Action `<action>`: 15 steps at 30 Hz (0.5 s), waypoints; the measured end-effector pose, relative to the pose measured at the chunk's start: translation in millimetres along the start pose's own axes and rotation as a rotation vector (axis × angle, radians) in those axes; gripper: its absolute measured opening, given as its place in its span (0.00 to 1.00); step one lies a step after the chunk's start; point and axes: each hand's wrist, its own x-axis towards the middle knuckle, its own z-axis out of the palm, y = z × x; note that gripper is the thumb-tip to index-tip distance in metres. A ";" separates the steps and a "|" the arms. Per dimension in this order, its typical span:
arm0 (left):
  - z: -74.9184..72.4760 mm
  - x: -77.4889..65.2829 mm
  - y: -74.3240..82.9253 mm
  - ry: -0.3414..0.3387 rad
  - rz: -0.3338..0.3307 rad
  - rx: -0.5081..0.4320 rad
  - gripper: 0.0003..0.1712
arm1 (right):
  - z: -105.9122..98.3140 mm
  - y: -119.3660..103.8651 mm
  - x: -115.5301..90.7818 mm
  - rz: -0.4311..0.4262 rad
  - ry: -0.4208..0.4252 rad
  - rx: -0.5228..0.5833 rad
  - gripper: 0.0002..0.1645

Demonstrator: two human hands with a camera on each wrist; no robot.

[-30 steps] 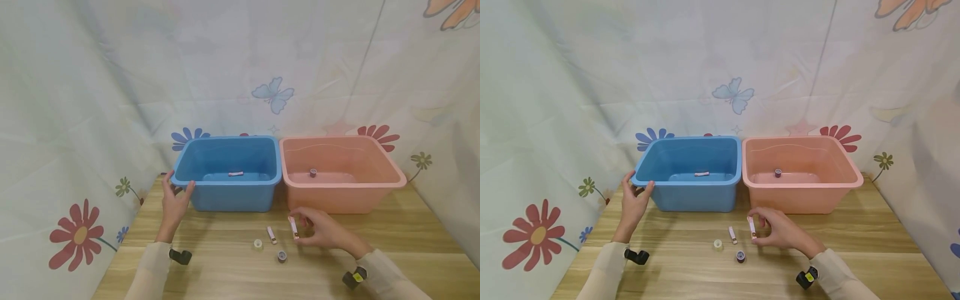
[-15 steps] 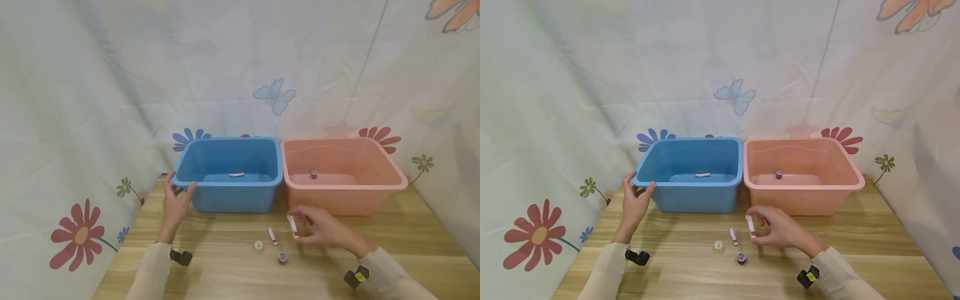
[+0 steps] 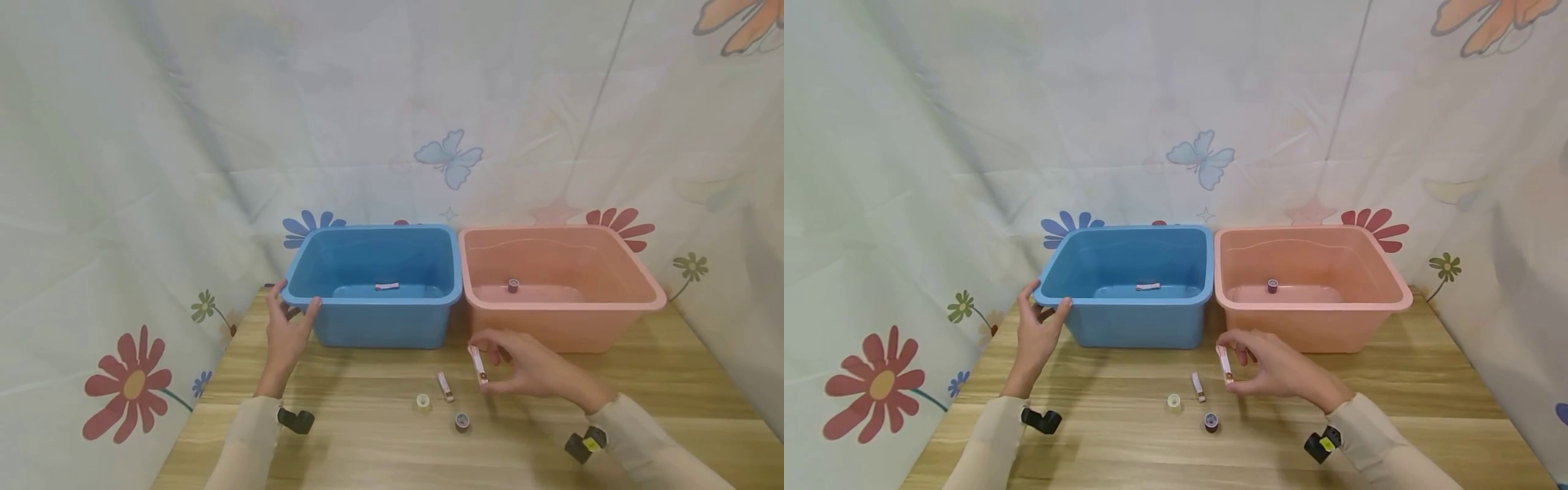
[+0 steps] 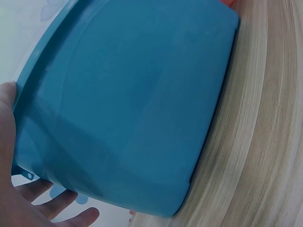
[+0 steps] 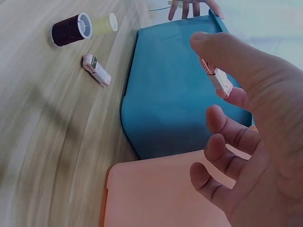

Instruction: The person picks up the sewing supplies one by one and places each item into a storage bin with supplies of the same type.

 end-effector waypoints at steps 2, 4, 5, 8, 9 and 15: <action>0.1 -0.3 0.4 0.002 -0.006 0.000 0.51 | -2.4 -1.3 0.7 0.002 -0.010 -0.003 0.38; 0.1 -0.3 0.6 0.001 -0.008 -0.002 0.51 | -5.1 -2.7 1.6 0.002 -0.019 -0.010 0.38; 0.0 -0.4 0.7 0.000 -0.009 -0.002 0.51 | -6.7 -3.6 2.2 0.002 -0.020 -0.013 0.38; 0.2 0.0 0.3 -0.003 -0.006 -0.004 0.51 | -12.2 -7.0 3.8 -0.009 -0.026 -0.012 0.38; 0.4 0.4 0.0 -0.004 -0.004 -0.006 0.51 | -14.2 -8.0 4.3 -0.009 -0.029 -0.010 0.38; 0.9 1.3 -1.4 -0.004 -0.006 -0.006 0.52 | -22.1 -11.3 6.3 -0.033 -0.041 -0.008 0.37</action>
